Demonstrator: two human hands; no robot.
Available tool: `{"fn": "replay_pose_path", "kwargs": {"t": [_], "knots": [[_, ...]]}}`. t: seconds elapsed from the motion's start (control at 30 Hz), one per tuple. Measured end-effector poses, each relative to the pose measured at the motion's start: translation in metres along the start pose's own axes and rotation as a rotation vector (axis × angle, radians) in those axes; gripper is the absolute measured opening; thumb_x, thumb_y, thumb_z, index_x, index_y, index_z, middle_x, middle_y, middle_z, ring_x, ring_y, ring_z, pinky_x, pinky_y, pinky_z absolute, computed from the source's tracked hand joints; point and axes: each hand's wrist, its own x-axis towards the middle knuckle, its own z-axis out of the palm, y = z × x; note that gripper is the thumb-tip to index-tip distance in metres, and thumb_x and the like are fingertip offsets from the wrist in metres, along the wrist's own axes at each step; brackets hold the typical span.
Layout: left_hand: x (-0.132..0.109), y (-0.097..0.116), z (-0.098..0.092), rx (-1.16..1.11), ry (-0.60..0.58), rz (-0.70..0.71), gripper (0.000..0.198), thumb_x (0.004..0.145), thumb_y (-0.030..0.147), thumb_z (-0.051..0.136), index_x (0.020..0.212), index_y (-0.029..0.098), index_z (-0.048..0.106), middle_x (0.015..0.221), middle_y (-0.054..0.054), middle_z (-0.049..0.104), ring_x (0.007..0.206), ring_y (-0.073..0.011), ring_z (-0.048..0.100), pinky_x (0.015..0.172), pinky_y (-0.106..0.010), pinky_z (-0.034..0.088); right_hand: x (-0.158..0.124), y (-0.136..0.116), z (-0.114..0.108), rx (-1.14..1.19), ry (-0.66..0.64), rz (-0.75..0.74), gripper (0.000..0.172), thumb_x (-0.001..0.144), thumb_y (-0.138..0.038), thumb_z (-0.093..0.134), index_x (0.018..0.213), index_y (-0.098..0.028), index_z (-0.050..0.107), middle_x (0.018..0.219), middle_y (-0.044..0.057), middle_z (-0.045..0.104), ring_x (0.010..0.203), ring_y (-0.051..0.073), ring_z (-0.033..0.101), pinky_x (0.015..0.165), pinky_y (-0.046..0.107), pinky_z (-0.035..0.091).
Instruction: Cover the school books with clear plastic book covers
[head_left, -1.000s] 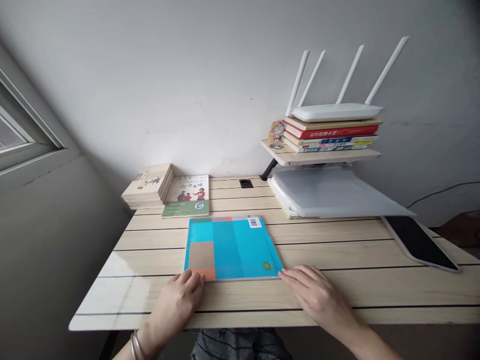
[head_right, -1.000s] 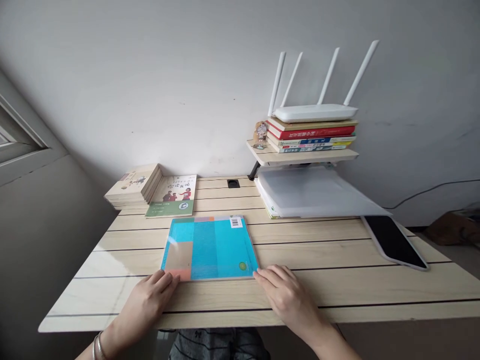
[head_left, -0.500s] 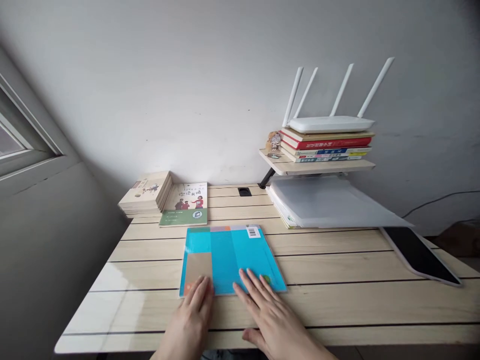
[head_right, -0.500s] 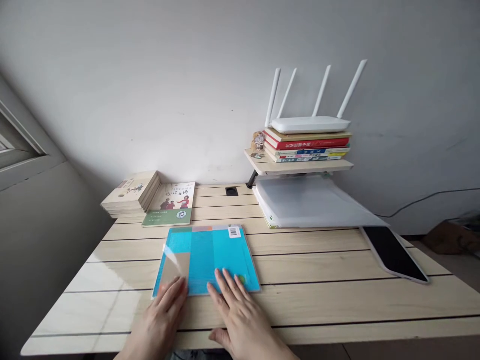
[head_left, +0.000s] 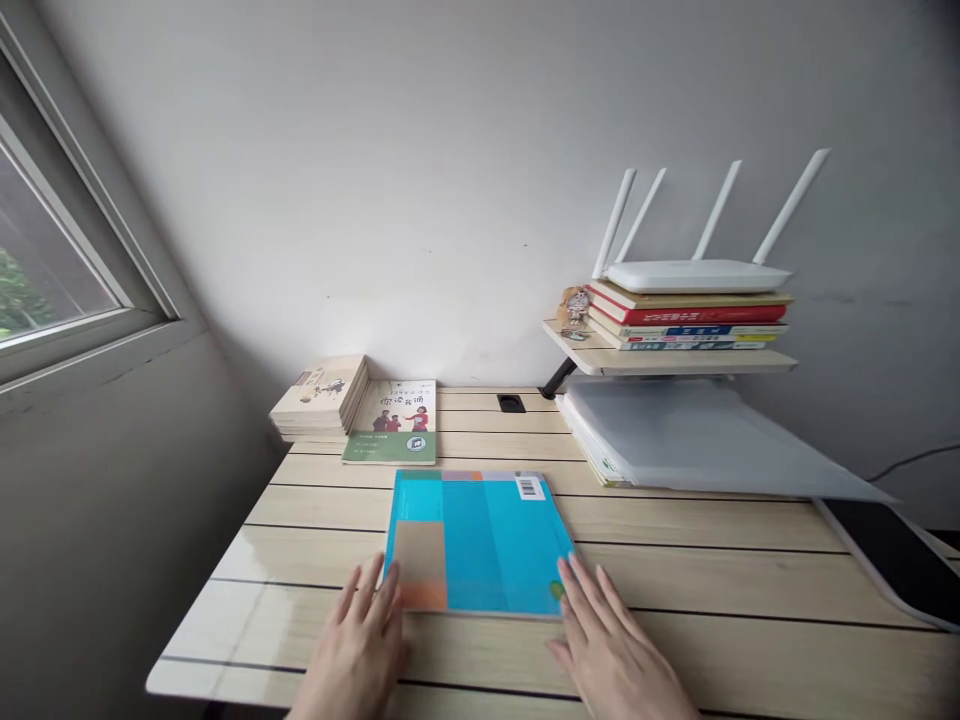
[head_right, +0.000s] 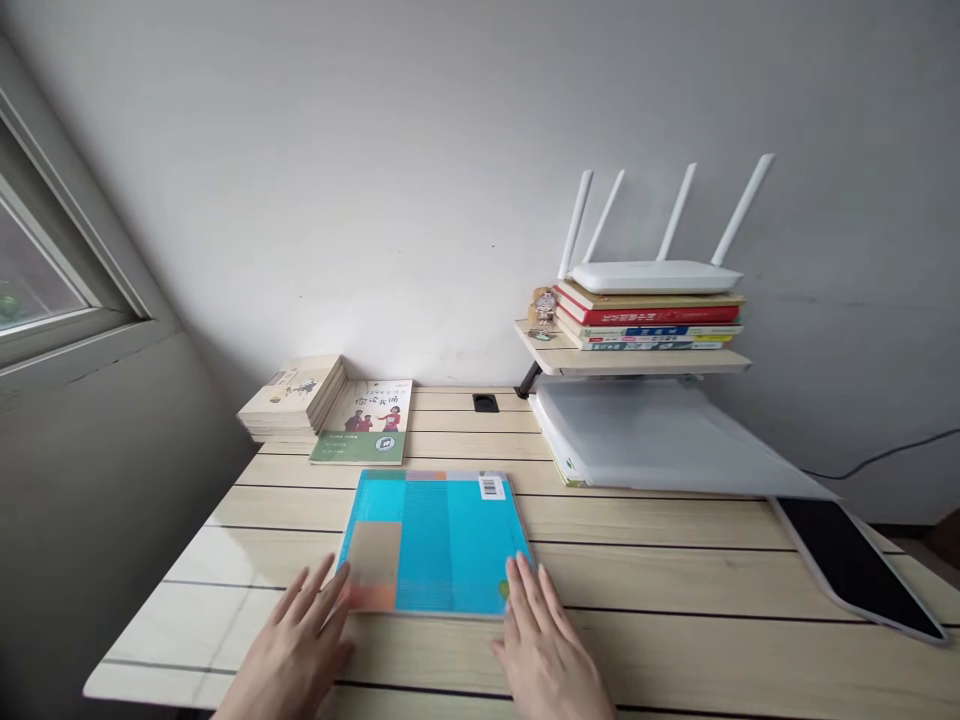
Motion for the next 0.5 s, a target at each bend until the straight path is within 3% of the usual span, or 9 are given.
{"fn": "replay_pose_path", "kwargs": {"t": [0.1,0.2,0.37,0.5], "knots": [[0.034,-0.008,-0.014,-0.076,-0.219,0.142,0.030,0.086,0.016,0.045,0.113,0.017,0.060,0.130,-0.015,0.053,0.121,-0.0266,0.049,0.098,-0.040,0.038,0.025,-0.012,0.007,0.034,0.009,-0.155,0.033,0.084,-0.012,0.040,0.109,-0.009,0.061,0.117,0.019,0.062,0.115,0.028,0.053,0.094,0.044,0.041],[0.051,-0.005,-0.013,-0.036,-0.325,0.208,0.038,0.088,0.016,0.042,0.124,0.016,0.052,0.124,-0.019,0.057,0.108,-0.0272,0.058,0.087,-0.041,0.045,0.036,-0.023,0.012,0.015,-0.040,-0.328,0.042,0.080,-0.008,0.037,0.118,-0.008,0.055,0.113,0.019,0.064,0.105,0.026,0.059,0.079,0.038,0.049],[0.041,0.012,0.002,0.072,-0.252,0.188,0.051,0.086,0.019,0.044,0.137,0.016,0.040,0.122,-0.023,0.057,0.109,-0.0322,0.057,0.083,-0.044,0.045,0.038,-0.027,0.008,-0.036,-0.047,-0.380,0.042,0.078,-0.010,0.040,0.116,-0.003,0.056,0.108,0.025,0.065,0.096,0.032,0.063,0.066,0.039,0.050],[0.036,0.012,0.001,0.104,-0.111,0.172,0.045,0.087,0.019,0.042,0.132,0.012,0.046,0.118,-0.018,0.061,0.105,-0.0292,0.057,0.084,-0.042,0.043,0.045,-0.032,0.000,-0.042,-0.039,-0.328,0.038,0.076,-0.011,0.046,0.112,-0.006,0.058,0.101,0.023,0.068,0.087,0.030,0.066,0.061,0.036,0.049]]}}
